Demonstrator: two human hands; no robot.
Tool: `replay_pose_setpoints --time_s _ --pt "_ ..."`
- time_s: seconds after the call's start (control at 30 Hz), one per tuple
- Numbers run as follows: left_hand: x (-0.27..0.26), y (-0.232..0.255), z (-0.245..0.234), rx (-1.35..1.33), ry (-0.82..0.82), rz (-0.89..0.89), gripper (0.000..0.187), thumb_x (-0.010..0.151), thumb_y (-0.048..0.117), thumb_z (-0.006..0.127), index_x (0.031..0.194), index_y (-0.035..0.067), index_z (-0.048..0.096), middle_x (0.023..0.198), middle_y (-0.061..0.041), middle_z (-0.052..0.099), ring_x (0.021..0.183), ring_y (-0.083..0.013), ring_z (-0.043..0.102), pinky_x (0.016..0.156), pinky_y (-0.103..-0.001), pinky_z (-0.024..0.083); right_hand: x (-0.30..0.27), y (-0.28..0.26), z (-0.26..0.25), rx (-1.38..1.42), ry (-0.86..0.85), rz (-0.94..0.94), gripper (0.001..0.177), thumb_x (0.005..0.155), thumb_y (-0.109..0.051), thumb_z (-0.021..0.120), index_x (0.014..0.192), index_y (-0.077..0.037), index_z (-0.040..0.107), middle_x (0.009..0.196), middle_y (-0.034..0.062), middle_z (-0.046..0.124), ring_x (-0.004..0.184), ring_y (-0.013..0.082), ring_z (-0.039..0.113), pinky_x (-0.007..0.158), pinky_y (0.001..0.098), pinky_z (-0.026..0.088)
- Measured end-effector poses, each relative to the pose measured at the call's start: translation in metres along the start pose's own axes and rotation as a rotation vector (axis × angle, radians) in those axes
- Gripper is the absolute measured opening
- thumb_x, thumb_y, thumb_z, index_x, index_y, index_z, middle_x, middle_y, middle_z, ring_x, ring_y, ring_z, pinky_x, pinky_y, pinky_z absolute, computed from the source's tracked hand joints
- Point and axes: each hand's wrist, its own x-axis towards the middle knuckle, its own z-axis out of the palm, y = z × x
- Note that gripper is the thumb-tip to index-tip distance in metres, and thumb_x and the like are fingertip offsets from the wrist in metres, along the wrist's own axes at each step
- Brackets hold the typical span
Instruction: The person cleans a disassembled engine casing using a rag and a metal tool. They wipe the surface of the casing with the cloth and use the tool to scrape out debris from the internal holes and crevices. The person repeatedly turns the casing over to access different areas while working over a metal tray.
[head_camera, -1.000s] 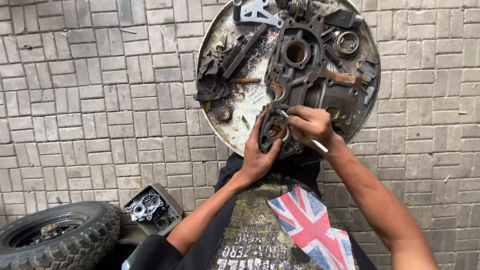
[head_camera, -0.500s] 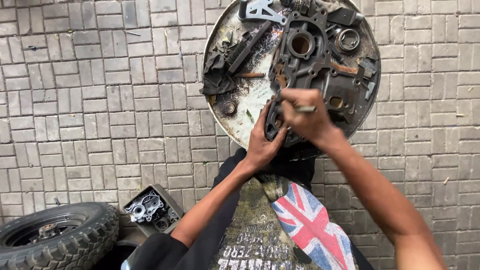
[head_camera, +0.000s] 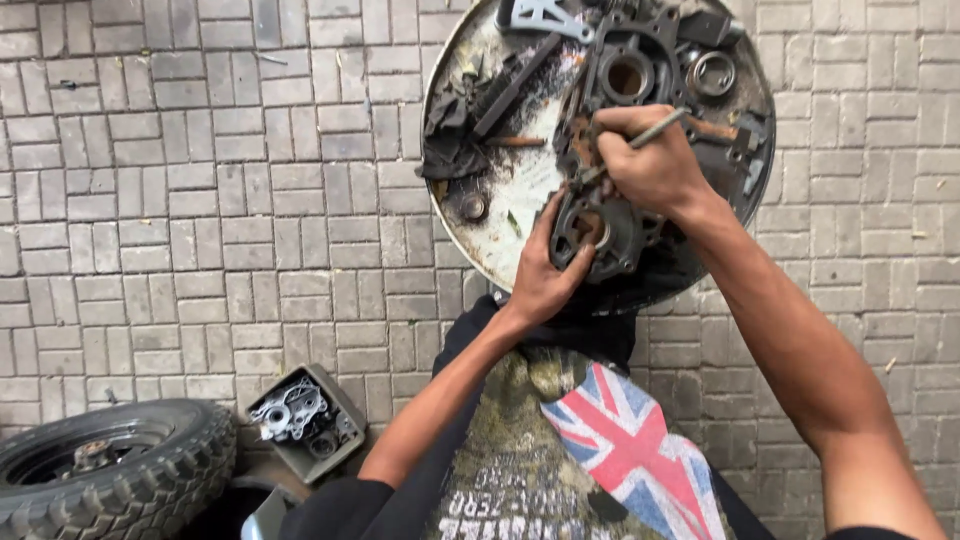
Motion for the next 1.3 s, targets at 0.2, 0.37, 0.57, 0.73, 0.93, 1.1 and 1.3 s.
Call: replay_pose_setpoints --time_s 0.2,0.37,0.57,0.73,0.93,1.1,1.3 --pt "-0.005 -0.008 0.001 0.004 0.009 0.004 0.077 0.091 0.028 0.072 0.153 -0.001 0.038 0.134 -0.027 0.059 0.127 -0.0414 0.059 0.107 -0.052 0.049 -0.021 -0.008 0.016 -0.053 -0.008 0.022 0.031 0.08 0.007 0.043 0.062 -0.009 0.063 0.042 0.0039 0.051 0.042 0.0135 0.059 0.044 0.0237 0.045" --pt "-0.006 -0.014 0.005 0.018 0.008 0.016 0.078 0.091 0.031 0.072 0.154 0.0 0.038 0.134 -0.027 0.059 0.127 -0.0426 0.058 0.107 -0.052 0.049 -0.023 0.012 0.02 -0.22 0.02 -0.023 0.028 0.081 0.003 0.049 0.063 -0.014 0.062 0.041 0.0023 0.046 0.049 0.0096 0.052 0.047 0.0242 0.04" --pt "-0.002 -0.016 0.008 0.023 0.009 0.016 0.078 0.091 0.031 0.073 0.154 0.001 0.038 0.137 -0.027 0.057 0.13 -0.0419 0.057 0.109 -0.051 0.047 -0.026 -0.014 0.025 -0.278 -0.074 -0.08 0.02 0.08 0.001 0.052 0.071 -0.012 0.065 0.051 0.0164 0.043 0.056 0.0164 0.045 0.049 0.0365 0.042" --pt "-0.006 -0.017 0.005 0.045 0.018 0.011 0.077 0.092 0.031 0.071 0.155 0.002 0.037 0.137 -0.028 0.057 0.129 -0.0438 0.056 0.109 -0.053 0.047 -0.021 -0.018 0.017 -0.235 -0.043 -0.096 0.02 0.082 -0.001 0.049 0.066 -0.009 0.059 0.046 0.0106 0.049 0.055 0.0126 0.049 0.052 0.0303 0.041" --pt "-0.005 -0.021 0.006 0.029 -0.01 -0.004 0.079 0.091 0.03 0.072 0.154 -0.002 0.036 0.136 -0.029 0.057 0.129 -0.0434 0.057 0.109 -0.053 0.047 -0.016 -0.003 0.025 -0.268 -0.066 -0.101 0.023 0.08 0.002 0.052 0.064 -0.012 0.06 0.044 0.0095 0.033 0.049 0.0087 0.041 0.046 0.0319 0.038" --pt "-0.005 -0.02 0.007 0.027 -0.002 -0.007 0.08 0.09 0.029 0.073 0.154 -0.001 0.036 0.138 -0.027 0.057 0.13 -0.0408 0.057 0.107 -0.05 0.048 -0.025 -0.01 0.025 -0.087 -0.082 -0.1 0.034 0.083 0.007 0.051 0.092 -0.006 0.082 0.056 0.0191 0.064 0.047 0.0181 0.053 0.046 0.0337 0.043" --pt "-0.004 -0.016 0.006 0.02 0.004 -0.007 0.079 0.09 0.03 0.073 0.153 -0.003 0.037 0.134 -0.03 0.058 0.128 -0.0443 0.057 0.106 -0.052 0.049 -0.006 0.017 0.011 -0.084 -0.05 -0.081 0.031 0.08 0.006 0.044 0.073 -0.009 0.071 0.044 0.0027 0.053 0.042 0.0104 0.053 0.048 0.0216 0.041"
